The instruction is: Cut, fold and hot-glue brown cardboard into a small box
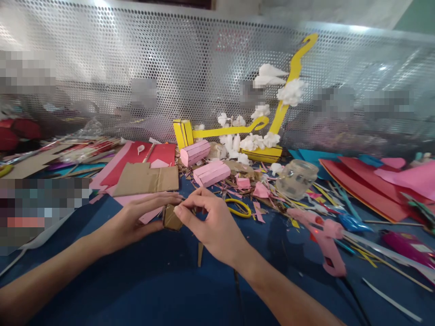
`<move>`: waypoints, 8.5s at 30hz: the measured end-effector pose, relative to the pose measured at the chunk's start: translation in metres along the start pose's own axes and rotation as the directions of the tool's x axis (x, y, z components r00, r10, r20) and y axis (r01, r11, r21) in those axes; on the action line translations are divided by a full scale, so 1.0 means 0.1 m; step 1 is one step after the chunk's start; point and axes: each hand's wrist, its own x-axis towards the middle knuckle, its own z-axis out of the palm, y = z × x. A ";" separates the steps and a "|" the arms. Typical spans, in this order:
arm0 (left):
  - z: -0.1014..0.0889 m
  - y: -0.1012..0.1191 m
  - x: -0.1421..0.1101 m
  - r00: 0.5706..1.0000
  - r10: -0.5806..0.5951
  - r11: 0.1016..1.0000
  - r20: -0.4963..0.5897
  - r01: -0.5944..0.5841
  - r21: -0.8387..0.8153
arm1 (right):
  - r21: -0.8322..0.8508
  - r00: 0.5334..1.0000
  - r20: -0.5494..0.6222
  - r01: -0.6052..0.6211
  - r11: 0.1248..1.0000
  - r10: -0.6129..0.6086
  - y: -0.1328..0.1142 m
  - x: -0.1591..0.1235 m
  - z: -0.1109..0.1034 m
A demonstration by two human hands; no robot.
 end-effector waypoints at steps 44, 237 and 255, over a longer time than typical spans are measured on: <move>-0.01 0.04 0.01 0.999 -0.037 0.999 -0.001 0.037 0.027 | 0.009 1.000 -0.007 0.024 1.000 -0.024 -0.03 -0.01 0.00; -0.23 -0.02 0.17 0.505 -0.861 -0.027 0.057 0.067 -0.997 | 0.816 0.884 0.327 -0.442 0.373 0.334 0.06 -0.33 -0.59; -0.12 -0.06 0.09 0.590 -0.775 -0.139 0.228 0.194 -0.971 | -0.175 0.990 0.070 -0.108 0.979 0.121 0.40 -0.11 -0.33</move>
